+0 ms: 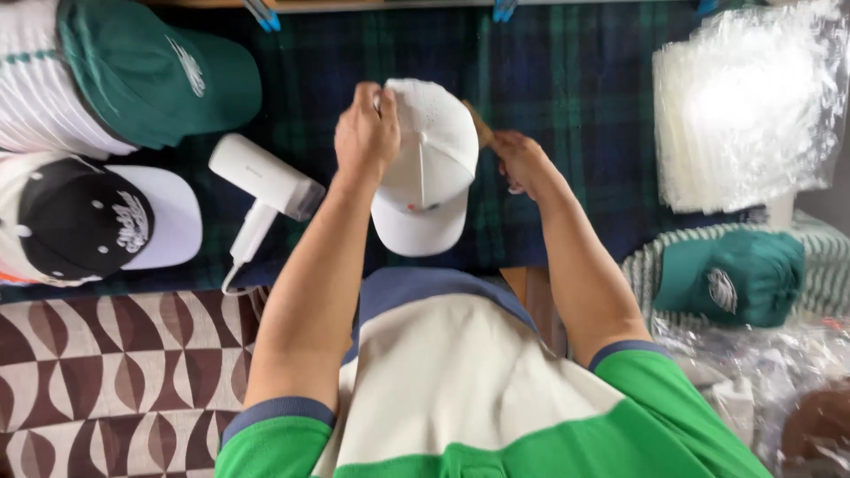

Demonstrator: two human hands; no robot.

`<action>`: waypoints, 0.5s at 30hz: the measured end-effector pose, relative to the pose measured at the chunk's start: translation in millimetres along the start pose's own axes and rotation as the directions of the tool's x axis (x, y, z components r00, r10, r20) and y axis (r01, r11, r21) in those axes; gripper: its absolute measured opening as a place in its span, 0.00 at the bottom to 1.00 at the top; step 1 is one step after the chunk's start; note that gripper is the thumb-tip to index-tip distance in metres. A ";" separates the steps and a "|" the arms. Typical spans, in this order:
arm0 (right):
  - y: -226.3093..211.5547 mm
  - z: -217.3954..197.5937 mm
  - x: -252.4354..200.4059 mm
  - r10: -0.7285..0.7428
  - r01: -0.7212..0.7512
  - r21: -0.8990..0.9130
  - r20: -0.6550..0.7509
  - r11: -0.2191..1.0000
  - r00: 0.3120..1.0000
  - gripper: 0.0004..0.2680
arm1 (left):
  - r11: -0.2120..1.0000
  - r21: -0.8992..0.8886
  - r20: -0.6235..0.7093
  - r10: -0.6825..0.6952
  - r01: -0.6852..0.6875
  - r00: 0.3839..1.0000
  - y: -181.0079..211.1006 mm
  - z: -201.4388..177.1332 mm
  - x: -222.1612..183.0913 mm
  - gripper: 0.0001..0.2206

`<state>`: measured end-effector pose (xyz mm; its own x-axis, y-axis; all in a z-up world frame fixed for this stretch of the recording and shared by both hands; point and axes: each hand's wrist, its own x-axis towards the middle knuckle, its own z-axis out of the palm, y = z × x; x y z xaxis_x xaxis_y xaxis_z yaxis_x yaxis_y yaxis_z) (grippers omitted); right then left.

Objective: Cleaning a white baseball cap by brushing it thoroughly with a wooden brush to remove lint or dust.

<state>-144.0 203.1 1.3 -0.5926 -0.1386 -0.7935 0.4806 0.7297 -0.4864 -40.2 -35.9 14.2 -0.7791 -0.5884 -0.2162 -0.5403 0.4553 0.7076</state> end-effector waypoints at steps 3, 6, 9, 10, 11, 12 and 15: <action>6.3 13.7 -83.1 -0.297 0.350 0.226 -0.236 0.909 0.925 0.17 | 0.999 -0.025 -0.025 0.021 -0.022 0.999 3.6 -0.2 -3.3 0.21; 51.5 48.9 -88.7 -0.429 0.493 0.406 -0.243 0.770 0.870 0.18 | 0.999 -0.023 0.028 -0.024 0.024 0.999 7.1 -5.3 -2.7 0.22; 79.8 63.3 -65.3 -0.156 0.212 0.423 -0.164 0.881 0.974 0.18 | 0.997 -0.067 0.012 -0.036 0.037 0.999 9.7 -5.5 -5.7 0.21; 79.3 63.3 -73.9 -0.158 0.213 0.425 -0.163 0.880 0.974 0.18 | 0.997 -0.065 0.010 -0.036 0.037 0.999 8.8 -7.0 -4.7 0.21; 79.7 61.7 -82.3 -0.201 0.259 0.335 -0.198 0.906 0.959 0.19 | 0.998 -0.059 0.020 -0.035 0.036 0.999 8.3 -6.8 -4.2 0.22; 79.7 60.1 -90.5 -0.247 0.300 0.240 -0.228 0.923 0.942 0.20 | 0.998 -0.053 0.030 -0.033 0.035 0.999 7.7 -6.7 -3.2 0.22; 99.2 72.3 -96.5 -0.600 0.664 0.052 -0.382 0.746 0.703 0.17 | 0.995 -0.057 -0.043 0.076 -0.079 0.996 -2.7 2.7 -1.9 0.22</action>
<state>7.6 240.4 3.2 -0.9517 -0.2796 -0.1266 -0.0017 0.4173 -0.9088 -38.1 -34.2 10.9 -0.8037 -0.5800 -0.1327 -0.4583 0.4613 0.7597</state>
